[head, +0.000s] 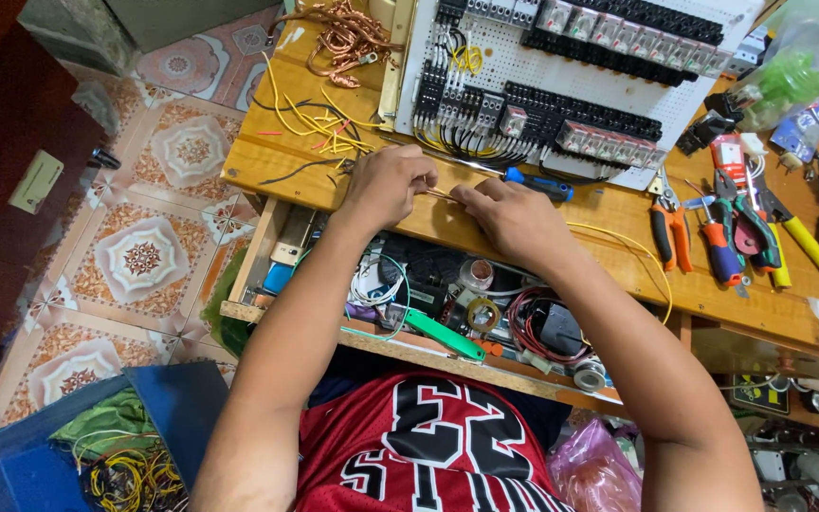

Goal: Wiring an electrical panel by stripping insulation from wires and connecting them to terminals

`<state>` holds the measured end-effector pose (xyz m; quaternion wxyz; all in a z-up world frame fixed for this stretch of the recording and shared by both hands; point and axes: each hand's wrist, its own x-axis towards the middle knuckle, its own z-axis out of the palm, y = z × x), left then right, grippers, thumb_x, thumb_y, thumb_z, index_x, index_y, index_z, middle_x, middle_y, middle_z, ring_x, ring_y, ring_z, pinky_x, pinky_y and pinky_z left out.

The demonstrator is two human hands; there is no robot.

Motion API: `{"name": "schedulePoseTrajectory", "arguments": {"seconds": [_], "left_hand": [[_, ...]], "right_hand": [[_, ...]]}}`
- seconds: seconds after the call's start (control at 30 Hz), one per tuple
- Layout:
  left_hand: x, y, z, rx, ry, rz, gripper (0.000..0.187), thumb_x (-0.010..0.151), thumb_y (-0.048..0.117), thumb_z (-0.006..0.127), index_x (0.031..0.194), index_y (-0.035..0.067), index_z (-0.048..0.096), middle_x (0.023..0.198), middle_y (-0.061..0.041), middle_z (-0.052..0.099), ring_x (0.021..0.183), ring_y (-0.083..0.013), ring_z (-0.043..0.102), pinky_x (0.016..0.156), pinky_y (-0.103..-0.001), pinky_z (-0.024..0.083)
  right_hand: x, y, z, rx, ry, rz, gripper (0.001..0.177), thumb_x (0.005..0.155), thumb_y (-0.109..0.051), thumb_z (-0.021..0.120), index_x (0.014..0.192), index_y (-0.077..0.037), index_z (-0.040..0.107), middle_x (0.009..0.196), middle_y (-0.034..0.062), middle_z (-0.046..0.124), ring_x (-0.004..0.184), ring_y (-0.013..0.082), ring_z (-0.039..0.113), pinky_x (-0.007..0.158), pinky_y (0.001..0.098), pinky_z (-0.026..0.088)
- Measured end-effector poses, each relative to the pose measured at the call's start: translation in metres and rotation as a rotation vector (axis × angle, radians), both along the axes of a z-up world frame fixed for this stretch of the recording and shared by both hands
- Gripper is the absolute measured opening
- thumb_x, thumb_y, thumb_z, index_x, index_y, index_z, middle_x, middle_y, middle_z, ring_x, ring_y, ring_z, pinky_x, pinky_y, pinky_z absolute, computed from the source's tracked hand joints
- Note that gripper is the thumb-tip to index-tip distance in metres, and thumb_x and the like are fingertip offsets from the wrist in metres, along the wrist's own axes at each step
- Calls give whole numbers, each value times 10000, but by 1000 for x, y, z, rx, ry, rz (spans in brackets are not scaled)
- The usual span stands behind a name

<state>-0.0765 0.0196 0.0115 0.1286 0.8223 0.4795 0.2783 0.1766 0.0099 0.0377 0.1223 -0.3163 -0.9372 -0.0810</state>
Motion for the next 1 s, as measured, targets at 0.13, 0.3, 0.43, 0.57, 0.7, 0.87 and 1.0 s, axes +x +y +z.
{"name": "schedulePoseTrajectory", "arguments": {"seconds": [0.13,0.3,0.43,0.57,0.7,0.87,1.0], "left_hand": [[6,7,-19,40,72,33,110,871,170,717,815,260,688,804,-34,578,871,-328,666,775,-440,564],[15,9,-29,120,165,83,136,789,112,692,743,238,668,772,-14,519,821,-292,627,717,-414,525],[19,19,-46,113,188,100,140,771,109,693,735,243,676,766,3,519,823,-274,630,717,-401,523],[22,25,-45,183,289,97,147,729,102,720,729,249,709,761,12,546,811,-259,634,695,-411,520],[20,34,-56,204,307,66,151,691,82,742,721,226,711,769,17,536,789,-254,622,683,-404,509],[17,29,-50,196,288,44,159,717,108,757,744,260,720,789,27,533,812,-241,620,698,-383,509],[14,31,-57,192,296,24,217,630,144,840,742,251,688,823,2,537,846,-268,619,714,-423,513]], "right_hand": [[-4,4,6,-63,-32,-6,263,1062,-271,514,1284,-211,642,950,61,661,819,304,709,599,420,589],[-10,11,7,-127,-136,-6,285,1059,-271,462,1279,-218,635,934,69,669,857,323,714,599,461,603],[-9,14,9,-176,-126,5,282,1051,-288,462,1263,-202,626,970,84,670,895,343,709,614,481,606],[-11,11,15,-171,-156,6,287,1047,-265,462,1277,-196,619,982,97,677,912,352,708,625,498,609],[-11,16,7,-162,-191,31,311,1049,-262,433,1297,-215,614,1002,93,680,938,339,712,646,483,616],[-13,14,11,-180,-203,16,335,1039,-259,431,1311,-204,618,1021,105,684,941,351,715,647,493,617],[-19,9,21,-178,-222,7,353,1030,-229,436,1321,-203,634,1021,111,696,932,347,722,649,491,619]]}}
